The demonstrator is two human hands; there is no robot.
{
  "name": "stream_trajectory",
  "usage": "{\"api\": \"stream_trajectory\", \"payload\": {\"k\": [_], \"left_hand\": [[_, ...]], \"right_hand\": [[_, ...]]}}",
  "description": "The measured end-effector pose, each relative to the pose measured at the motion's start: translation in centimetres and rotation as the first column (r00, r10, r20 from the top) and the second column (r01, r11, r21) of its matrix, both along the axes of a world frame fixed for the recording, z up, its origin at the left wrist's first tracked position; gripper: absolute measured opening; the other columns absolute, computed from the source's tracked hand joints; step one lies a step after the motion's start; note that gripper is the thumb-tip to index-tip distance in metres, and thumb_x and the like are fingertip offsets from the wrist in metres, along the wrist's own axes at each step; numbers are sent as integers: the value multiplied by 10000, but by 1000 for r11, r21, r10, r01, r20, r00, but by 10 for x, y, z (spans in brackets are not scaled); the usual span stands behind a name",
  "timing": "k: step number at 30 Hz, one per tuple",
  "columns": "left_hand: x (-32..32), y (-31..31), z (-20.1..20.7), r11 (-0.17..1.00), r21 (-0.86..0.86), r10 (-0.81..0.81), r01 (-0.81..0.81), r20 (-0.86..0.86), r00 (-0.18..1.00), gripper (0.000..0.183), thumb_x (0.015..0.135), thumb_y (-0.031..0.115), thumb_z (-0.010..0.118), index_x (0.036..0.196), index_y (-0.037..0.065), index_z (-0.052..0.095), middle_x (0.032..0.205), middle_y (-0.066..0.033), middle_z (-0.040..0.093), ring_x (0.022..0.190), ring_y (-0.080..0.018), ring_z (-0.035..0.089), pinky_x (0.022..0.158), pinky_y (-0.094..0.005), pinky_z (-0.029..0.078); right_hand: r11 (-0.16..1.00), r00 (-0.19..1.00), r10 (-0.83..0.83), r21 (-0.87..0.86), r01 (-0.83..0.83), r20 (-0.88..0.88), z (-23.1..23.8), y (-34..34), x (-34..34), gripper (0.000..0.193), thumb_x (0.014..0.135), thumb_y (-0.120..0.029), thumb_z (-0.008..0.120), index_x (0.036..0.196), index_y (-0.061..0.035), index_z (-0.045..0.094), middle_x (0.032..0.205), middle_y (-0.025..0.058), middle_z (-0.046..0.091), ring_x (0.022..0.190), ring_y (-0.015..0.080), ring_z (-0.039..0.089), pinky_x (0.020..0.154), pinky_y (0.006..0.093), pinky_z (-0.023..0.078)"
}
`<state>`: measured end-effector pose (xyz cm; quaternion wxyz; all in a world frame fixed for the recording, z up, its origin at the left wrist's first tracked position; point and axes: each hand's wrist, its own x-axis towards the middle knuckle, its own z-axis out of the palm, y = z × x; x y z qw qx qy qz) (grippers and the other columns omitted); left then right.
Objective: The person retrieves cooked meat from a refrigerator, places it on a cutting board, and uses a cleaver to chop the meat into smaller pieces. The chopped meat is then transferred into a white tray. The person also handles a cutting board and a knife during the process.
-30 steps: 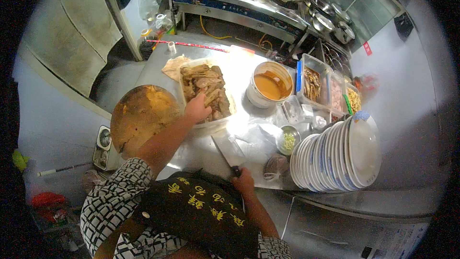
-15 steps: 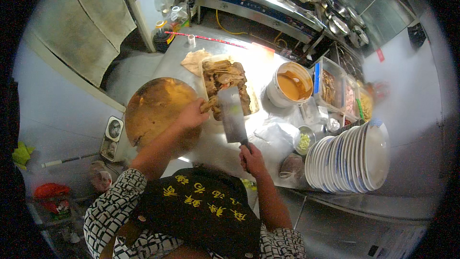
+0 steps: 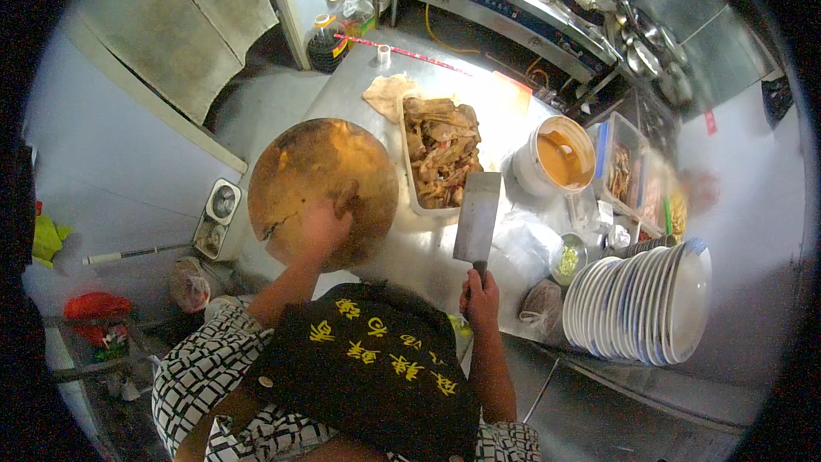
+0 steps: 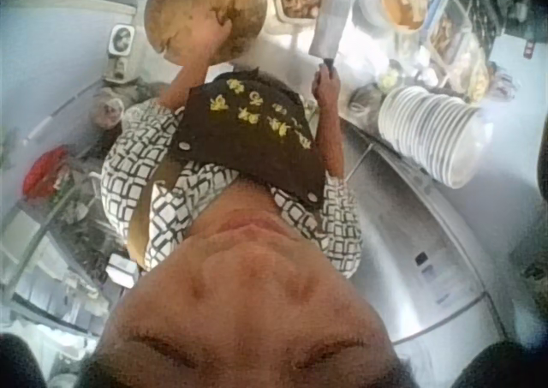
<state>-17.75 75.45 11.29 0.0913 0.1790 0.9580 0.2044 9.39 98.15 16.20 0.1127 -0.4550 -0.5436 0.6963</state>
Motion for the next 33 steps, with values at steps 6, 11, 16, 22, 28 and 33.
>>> {"api": "stream_trajectory", "payload": {"k": [6,11,16,22,28,33], "left_hand": [[17,6,1,996,-38,81,-79,72,994,484,791,363,626,1105,12,514,1069,-236,584,974,-392,587,802,-481,492],[13,-15,-6,975,-103,216,-198,204,955,488,787,390,627,1079,19,506,956,-209,641,845,-389,646,732,-481,516],[15,-13,36,960,-142,271,-243,228,935,509,782,403,661,1066,9,507,990,-223,640,901,-391,635,790,-478,501],[-12,57,45,956,265,-97,124,-112,989,428,798,294,688,1080,0,558,1098,-240,597,1053,-384,556,922,-451,432],[-41,208,33,822,291,-462,490,-161,872,439,804,214,673,1169,17,529,1134,-187,560,1082,-368,528,913,-438,447],[-52,292,-3,728,17,-638,686,-349,686,382,830,73,585,1205,92,511,1247,-160,493,1148,-349,480,924,-432,443]], "right_hand": [[999,999,-42,-16,42,11,1,-5,4,146,932,-243,558,961,-106,518,604,-14,446,389,95,402,334,251,298],[996,997,-71,-45,71,-5,-1,-6,8,161,934,-250,561,954,-98,513,611,-10,461,388,94,403,331,252,298],[996,997,-76,-43,75,-20,-4,-2,13,219,945,-271,573,907,-65,509,628,27,496,384,115,432,342,292,352],[995,996,-93,-28,93,-12,9,0,17,189,917,-256,601,917,-93,506,617,-1,471,408,106,440,338,260,333],[995,995,-99,-3,99,26,26,1,34,175,916,-241,585,897,-80,517,630,0,478,458,106,445,404,273,356],[990,992,-121,85,117,42,28,-2,56,227,947,-273,561,891,-60,502,623,16,483,449,116,464,385,287,368]]}}
